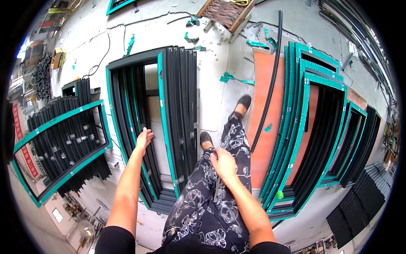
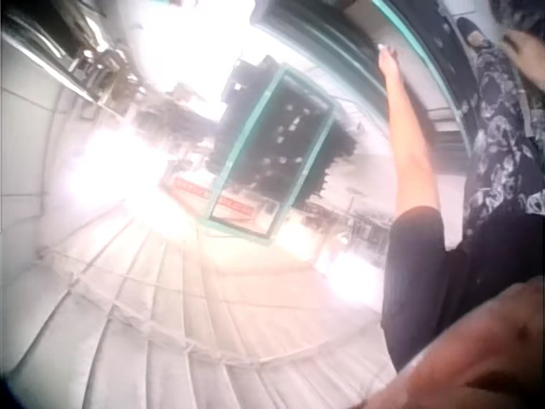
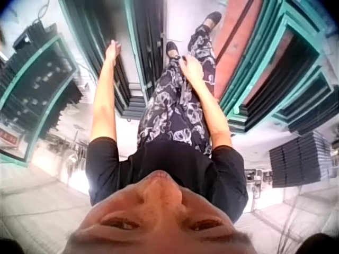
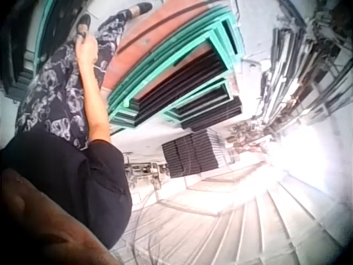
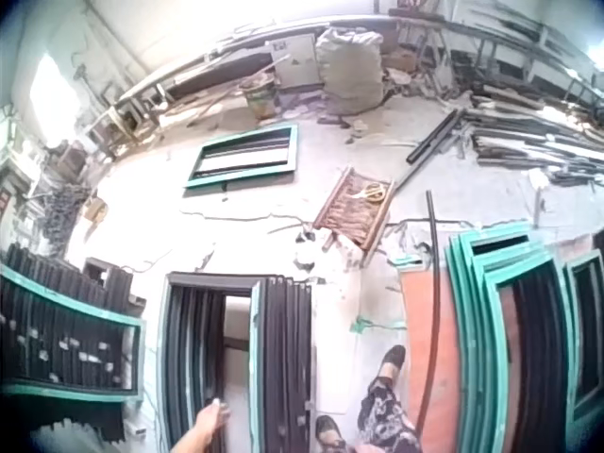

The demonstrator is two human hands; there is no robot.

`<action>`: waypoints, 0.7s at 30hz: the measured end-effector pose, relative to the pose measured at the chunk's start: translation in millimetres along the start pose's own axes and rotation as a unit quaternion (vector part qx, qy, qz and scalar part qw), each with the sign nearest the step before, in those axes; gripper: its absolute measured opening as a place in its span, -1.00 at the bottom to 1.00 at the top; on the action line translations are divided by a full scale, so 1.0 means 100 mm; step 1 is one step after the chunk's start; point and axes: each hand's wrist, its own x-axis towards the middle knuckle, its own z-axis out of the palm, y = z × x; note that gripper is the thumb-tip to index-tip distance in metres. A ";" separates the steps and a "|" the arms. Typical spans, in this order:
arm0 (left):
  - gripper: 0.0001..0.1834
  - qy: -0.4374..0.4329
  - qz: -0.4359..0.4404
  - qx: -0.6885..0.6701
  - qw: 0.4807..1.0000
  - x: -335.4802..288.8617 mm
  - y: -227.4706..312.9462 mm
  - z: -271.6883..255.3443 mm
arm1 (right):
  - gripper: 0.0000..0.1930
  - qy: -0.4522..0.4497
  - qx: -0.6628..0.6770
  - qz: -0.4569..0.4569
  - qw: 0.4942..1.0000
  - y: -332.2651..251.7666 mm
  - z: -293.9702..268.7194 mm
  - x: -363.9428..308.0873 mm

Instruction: The person applies tape to metal frame sections, stacks finished frames, and uses a powered saw to cut metal profiles. They interact with a touchscreen control panel to operate the machinery before retrieving and further processing long metal components.

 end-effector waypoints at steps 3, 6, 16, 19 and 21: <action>-0.23 -0.002 -0.017 0.010 1.000 0.23 0.43 0.17 | -0.72 -0.075 0.042 0.064 0.994 0.07 0.19 0.21; -0.25 0.016 -0.028 0.017 0.999 0.42 0.84 0.26 | -0.70 -0.136 0.087 0.077 0.984 -0.01 0.11 0.49; -0.27 0.012 -0.073 -0.080 0.994 1.49 1.77 0.63 | -0.75 -0.049 0.262 0.249 0.931 0.30 -0.13 1.79; -0.37 0.015 -0.100 -0.142 0.985 1.84 1.90 0.78 | -0.82 -0.091 0.410 0.289 0.860 0.11 0.07 2.04; -0.58 0.005 -0.172 -0.129 0.977 2.15 1.98 0.67 | -0.86 -0.123 0.465 0.285 0.829 -0.17 0.11 2.29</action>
